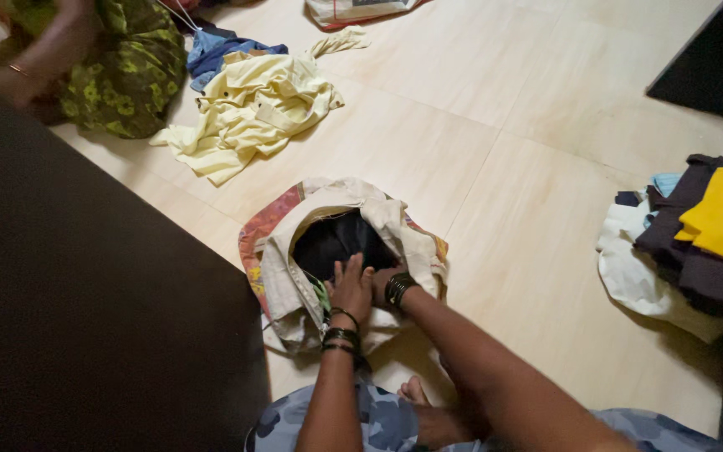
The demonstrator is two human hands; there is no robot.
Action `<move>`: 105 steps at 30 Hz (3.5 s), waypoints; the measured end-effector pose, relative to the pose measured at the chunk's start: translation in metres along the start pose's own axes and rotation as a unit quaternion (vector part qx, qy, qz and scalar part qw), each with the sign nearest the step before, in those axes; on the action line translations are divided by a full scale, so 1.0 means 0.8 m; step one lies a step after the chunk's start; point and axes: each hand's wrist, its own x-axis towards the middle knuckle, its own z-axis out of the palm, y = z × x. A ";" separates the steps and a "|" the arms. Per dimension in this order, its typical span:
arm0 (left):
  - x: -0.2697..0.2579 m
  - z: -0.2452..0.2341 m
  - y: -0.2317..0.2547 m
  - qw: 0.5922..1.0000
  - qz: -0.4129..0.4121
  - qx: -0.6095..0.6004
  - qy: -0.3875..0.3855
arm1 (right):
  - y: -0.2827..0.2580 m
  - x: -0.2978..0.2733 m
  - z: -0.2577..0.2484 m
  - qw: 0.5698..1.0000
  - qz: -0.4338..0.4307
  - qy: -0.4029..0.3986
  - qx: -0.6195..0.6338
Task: The person sits on the floor and folds a yellow t-shirt and a pair of dark trousers by hand. The folded items are placed into a cloth bag.
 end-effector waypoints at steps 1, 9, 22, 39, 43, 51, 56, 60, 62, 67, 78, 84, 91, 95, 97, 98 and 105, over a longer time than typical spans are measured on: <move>0.008 0.007 -0.008 0.998 -0.020 0.044 -0.034 | 0.003 -0.022 -0.013 1.000 0.001 -0.003 -0.015; 0.094 -0.012 -0.074 0.955 -0.086 0.261 -0.113 | 0.023 -0.122 -0.103 0.910 -0.201 0.363 -0.011; 0.079 -0.011 -0.105 0.993 0.027 0.111 -0.008 | 0.281 -0.304 0.186 0.832 0.123 0.313 0.442; -0.134 -0.031 -0.060 0.974 0.127 -0.153 0.107 | 0.589 -0.572 0.087 0.753 0.512 0.407 0.080; -0.142 -0.021 -0.062 0.973 0.167 -0.035 0.155 | 0.600 -0.573 0.070 0.754 0.552 0.341 0.104; -0.175 -0.060 0.008 0.964 0.209 -0.048 0.159 | 0.604 -0.588 0.058 0.784 0.565 0.234 0.107; -0.225 -0.112 0.053 0.946 0.272 -0.057 0.165 | 0.601 -0.593 0.088 0.760 0.512 0.400 0.006; -0.270 -0.163 0.089 0.941 0.305 -0.051 0.139 | 0.605 -0.598 0.082 0.763 0.418 0.457 0.186; -0.301 -0.182 0.113 0.942 0.304 -0.064 0.128 | 0.604 -0.599 0.063 0.711 0.347 0.497 0.356; -0.365 -0.240 0.183 0.929 0.347 -0.101 0.079 | 0.554 -0.610 -0.006 0.438 0.035 0.620 0.651; -0.209 -0.117 0.207 0.874 0.383 -0.300 0.001 | 0.357 -0.629 -0.026 0.612 -0.212 0.474 0.596; -0.088 0.174 0.200 0.945 0.252 0.028 -0.207 | 0.414 -0.470 0.115 0.658 0.070 0.480 0.576; -0.056 0.201 0.157 0.952 0.197 0.023 -0.235 | 0.332 -0.401 0.230 0.942 0.117 0.120 0.292; -0.071 0.187 0.176 0.948 0.213 0.019 -0.235 | 0.265 -0.398 0.213 0.962 0.162 0.074 0.207; -0.079 0.181 0.184 0.944 0.225 0.023 -0.239 | 0.260 -0.397 0.204 0.959 0.133 0.127 0.216; -0.080 0.181 0.188 0.942 0.232 0.025 -0.240 | 0.266 -0.395 0.200 0.946 0.102 0.195 0.236; -0.042 0.228 0.181 0.939 0.267 0.003 -0.216 | 0.378 -0.423 0.212 0.736 0.143 0.346 0.564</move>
